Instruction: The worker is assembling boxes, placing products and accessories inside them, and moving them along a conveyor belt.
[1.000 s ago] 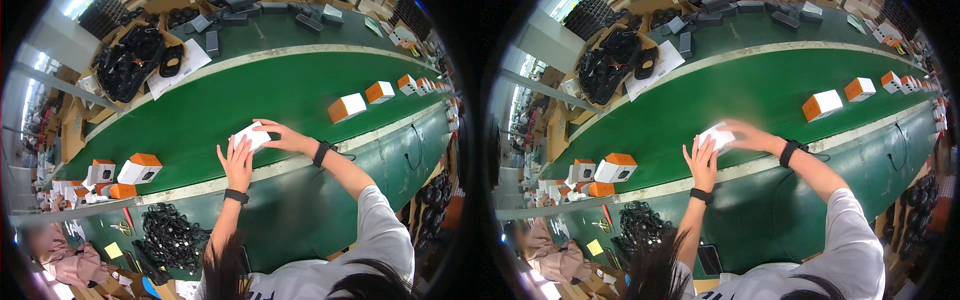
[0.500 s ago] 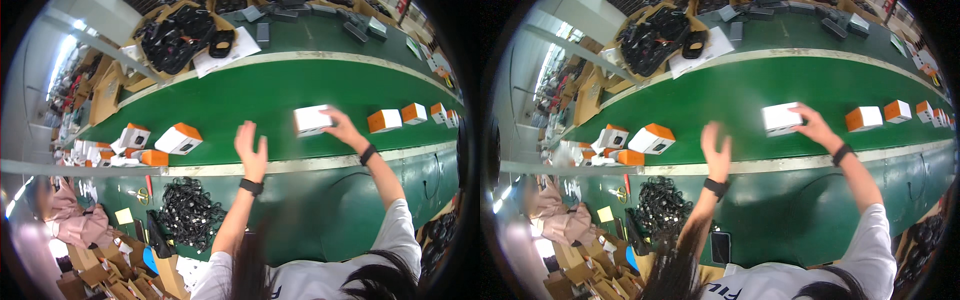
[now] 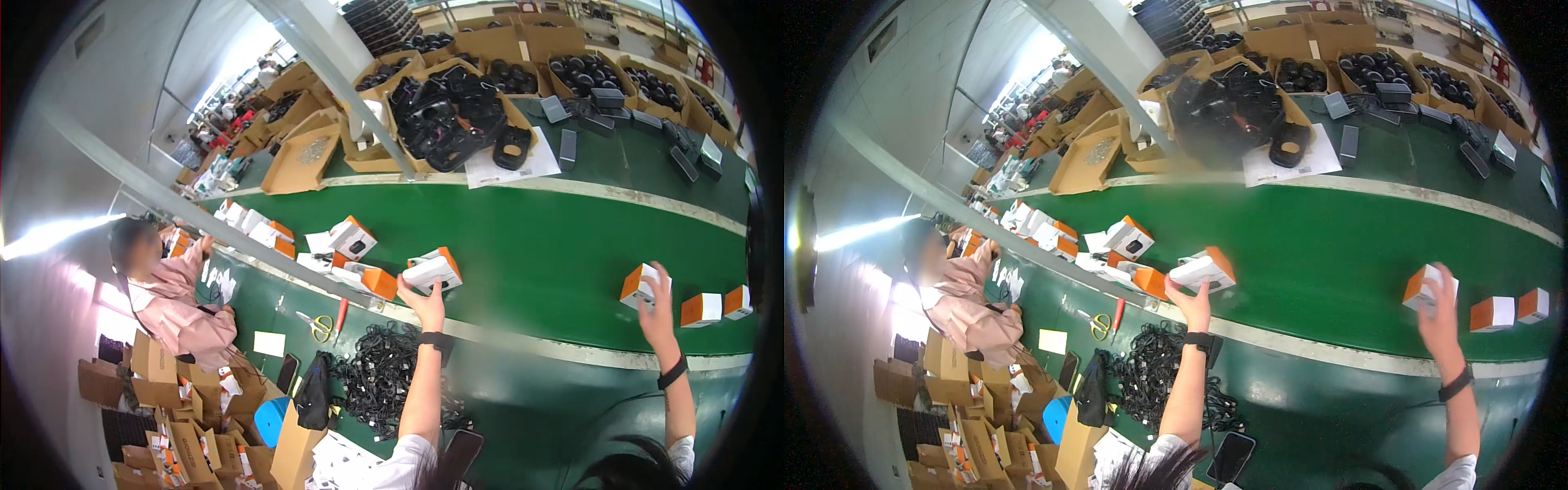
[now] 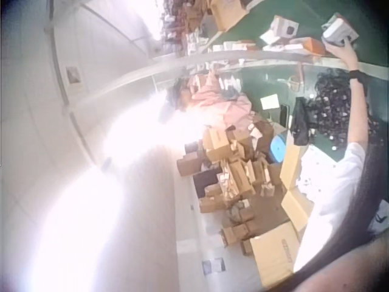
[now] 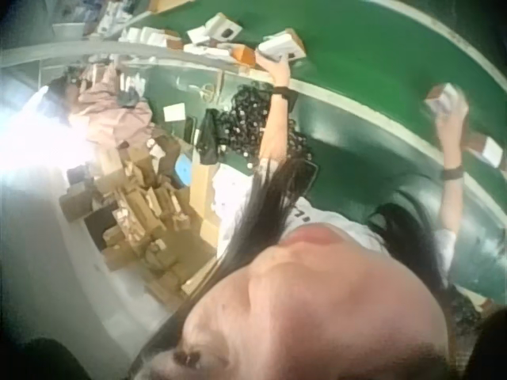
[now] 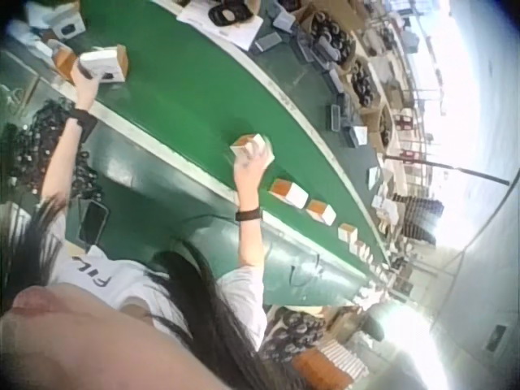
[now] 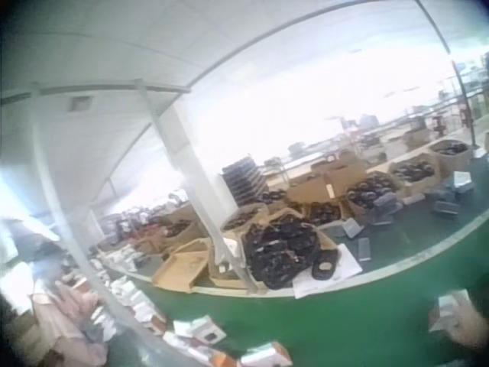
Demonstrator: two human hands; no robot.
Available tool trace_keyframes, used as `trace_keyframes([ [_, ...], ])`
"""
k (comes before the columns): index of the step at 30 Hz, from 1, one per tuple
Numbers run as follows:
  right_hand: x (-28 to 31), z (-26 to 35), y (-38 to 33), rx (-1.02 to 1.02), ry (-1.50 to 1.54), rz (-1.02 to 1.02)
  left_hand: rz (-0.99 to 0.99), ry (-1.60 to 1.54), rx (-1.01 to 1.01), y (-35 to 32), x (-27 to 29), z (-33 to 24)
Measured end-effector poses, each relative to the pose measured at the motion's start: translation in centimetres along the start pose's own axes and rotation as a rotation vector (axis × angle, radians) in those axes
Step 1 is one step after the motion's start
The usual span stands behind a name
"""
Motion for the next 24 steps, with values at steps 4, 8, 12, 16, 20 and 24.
trace_keyframes([
  [4, -7.7, 10.8, 3.4, 0.095, 0.403, 0.354, 0.220, 0.093, 0.051, 0.9, -0.2, 0.7],
  [8, -17.8, 12.7, 3.6, -0.499, 0.770, 0.688, 0.352, 0.062, 0.080, -2.8, -2.4, -5.1],
  [12, -19.7, 15.1, 3.5, -0.668, 0.653, 0.655, 0.435, 0.012, 0.168, -8.4, -4.2, -5.5],
  [16, -21.0, 14.9, 3.2, -0.306, 0.507, 0.599, 0.615, -0.334, 0.092, -13.6, -5.8, -10.6],
  [20, -19.6, 12.5, 3.5, -0.282, 0.473, 0.591, 0.901, -0.365, 0.067, -16.2, -6.0, -10.9],
  [24, -18.5, 10.7, 4.2, -0.193, 0.511, 0.549, 0.608, -0.107, -0.281, -13.5, -3.8, -11.5],
])
Point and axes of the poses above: each hand's wrist, its own y-axis towards the middle knuckle, its own x-axis out of the back of the hand, z = x × y, the point moved 7 cm from there along y, towards the middle knuckle, and after that the axes turned 7 degrees about -z, right-handed, at the moved point
